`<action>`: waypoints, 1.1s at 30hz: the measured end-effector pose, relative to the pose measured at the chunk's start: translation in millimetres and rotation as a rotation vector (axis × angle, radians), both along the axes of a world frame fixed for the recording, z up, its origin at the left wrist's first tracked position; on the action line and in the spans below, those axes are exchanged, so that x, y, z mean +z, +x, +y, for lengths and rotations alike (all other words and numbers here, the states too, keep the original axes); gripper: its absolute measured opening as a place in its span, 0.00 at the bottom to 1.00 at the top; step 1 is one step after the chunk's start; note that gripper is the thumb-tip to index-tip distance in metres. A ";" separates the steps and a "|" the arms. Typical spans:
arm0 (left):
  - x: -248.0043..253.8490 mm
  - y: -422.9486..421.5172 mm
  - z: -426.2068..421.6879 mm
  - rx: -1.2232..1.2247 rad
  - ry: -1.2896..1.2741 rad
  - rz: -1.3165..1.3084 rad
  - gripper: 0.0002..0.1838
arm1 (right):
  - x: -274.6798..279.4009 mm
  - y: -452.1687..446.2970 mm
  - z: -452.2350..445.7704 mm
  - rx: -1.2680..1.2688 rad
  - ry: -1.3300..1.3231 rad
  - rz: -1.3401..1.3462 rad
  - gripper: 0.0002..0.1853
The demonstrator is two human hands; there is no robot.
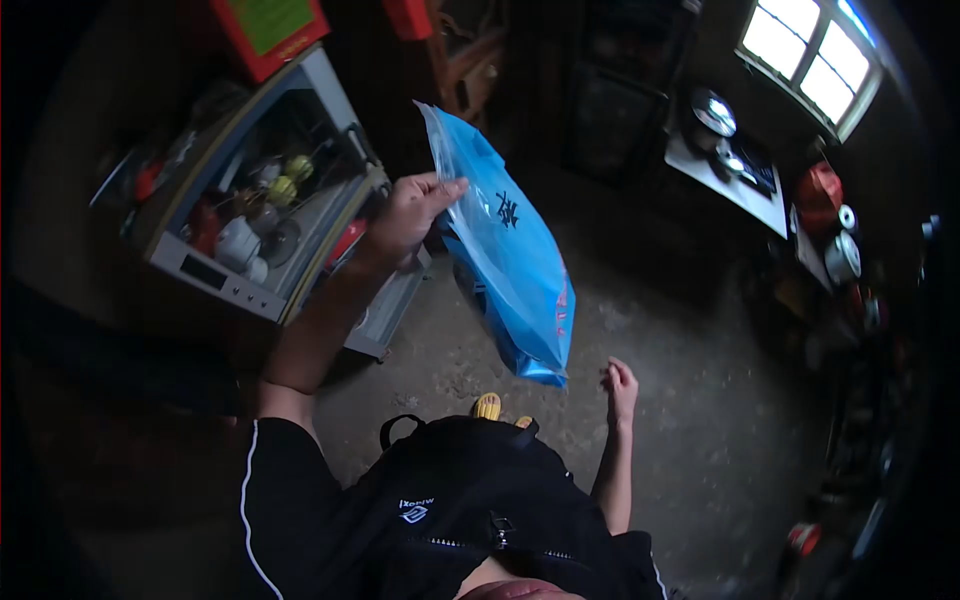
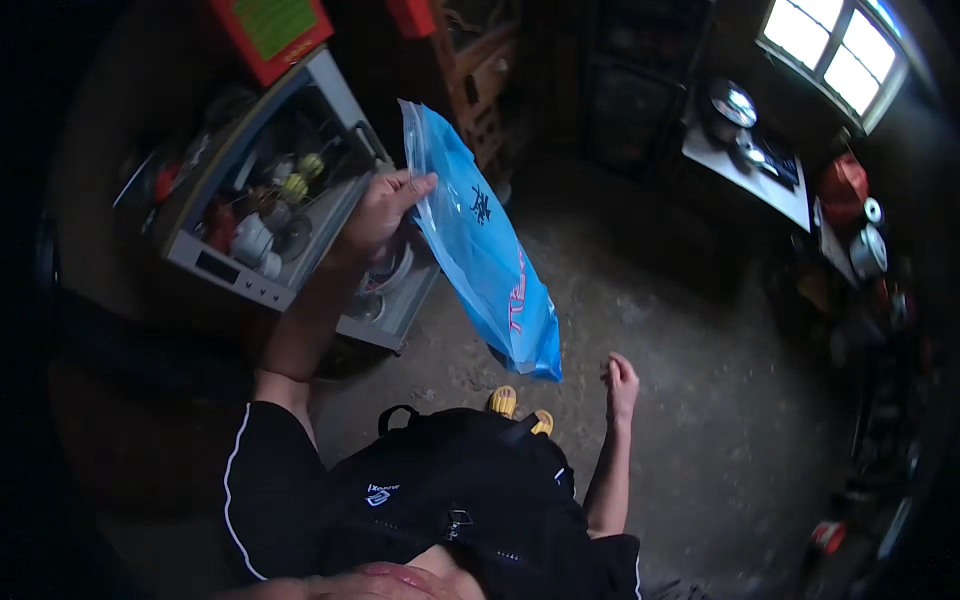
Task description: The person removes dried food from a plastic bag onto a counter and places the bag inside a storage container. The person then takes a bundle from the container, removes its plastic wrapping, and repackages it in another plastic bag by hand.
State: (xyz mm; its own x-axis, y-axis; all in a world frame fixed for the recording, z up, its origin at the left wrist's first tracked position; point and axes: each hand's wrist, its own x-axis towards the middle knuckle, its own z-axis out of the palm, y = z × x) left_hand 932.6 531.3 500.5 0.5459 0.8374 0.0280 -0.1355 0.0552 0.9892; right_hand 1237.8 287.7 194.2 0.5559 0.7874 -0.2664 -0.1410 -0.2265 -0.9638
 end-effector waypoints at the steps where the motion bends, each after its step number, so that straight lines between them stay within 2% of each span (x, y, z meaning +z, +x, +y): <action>1: -25.5 14.8 -3.8 -0.015 -0.013 0.010 0.14 | 40.4 -5.2 6.6 -0.049 0.050 -0.101 0.12; 3: -73.0 38.9 -11.2 -0.033 0.004 0.077 0.15 | 101.0 -14.7 10.1 -0.107 0.169 -0.208 0.12; 4: -86.2 51.0 -15.2 -0.105 -0.027 0.081 0.15 | 127.9 -19.4 9.9 -0.119 0.219 -0.253 0.12; 6: -110.7 70.0 -26.4 -0.100 0.070 0.168 0.14 | 169.1 -36.8 6.1 -0.111 0.344 -0.274 0.12; 7: -126.1 77.5 -26.0 -0.097 0.175 0.266 0.15 | 183.8 -46.4 4.5 -0.077 0.377 -0.206 0.12; 9: -135.6 92.7 -36.4 -0.108 0.190 0.298 0.16 | 202.6 -69.2 7.7 0.027 0.412 -0.056 0.12; 10: -137.8 97.4 -38.0 -0.070 0.241 0.339 0.17 | 205.2 -82.6 13.9 0.065 0.354 -0.004 0.11; 11: -145.6 104.7 -41.5 -0.036 0.260 0.330 0.20 | 201.5 -92.6 21.3 0.103 0.305 -0.082 0.12; 13: -158.3 115.5 -45.6 -0.055 0.290 0.336 0.21 | 186.2 -106.4 35.9 0.104 0.182 -0.577 0.14; 15: -169.6 128.0 -52.5 -0.057 0.331 0.320 0.24 | 164.8 -109.9 46.9 0.078 0.106 -0.858 0.14; 20: -190.1 143.4 -71.3 -0.071 0.346 0.336 0.27 | 151.5 -97.9 46.8 0.009 -0.044 -0.917 0.11; 22: -196.9 150.7 -79.1 -0.064 0.277 0.209 0.26 | 151.3 -89.8 39.4 0.002 -0.088 -0.889 0.09; 24: -200.1 155.4 -87.7 -0.080 0.282 0.208 0.25 | 148.1 -78.4 29.9 -0.002 -0.020 -0.874 0.08; 26: -201.4 161.3 -97.6 -0.085 0.185 0.148 0.23 | 148.4 -66.0 20.9 -0.083 0.078 -0.802 0.06; 28: -207.2 166.2 -100.3 -0.088 0.154 0.151 0.22 | 146.6 -47.3 8.8 -0.113 0.061 -0.610 0.06; 33: -218.9 172.8 -121.8 -0.132 0.159 0.220 0.20 | 146.3 -16.7 -24.2 -0.180 0.007 -0.477 0.08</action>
State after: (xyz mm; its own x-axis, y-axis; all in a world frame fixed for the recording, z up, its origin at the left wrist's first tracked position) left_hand 1105.4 409.5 281.6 0.6572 0.7534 0.0224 0.0810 -0.1001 0.9917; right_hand 1221.1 263.4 340.5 0.7417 0.6685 0.0548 0.2786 -0.2327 -0.9318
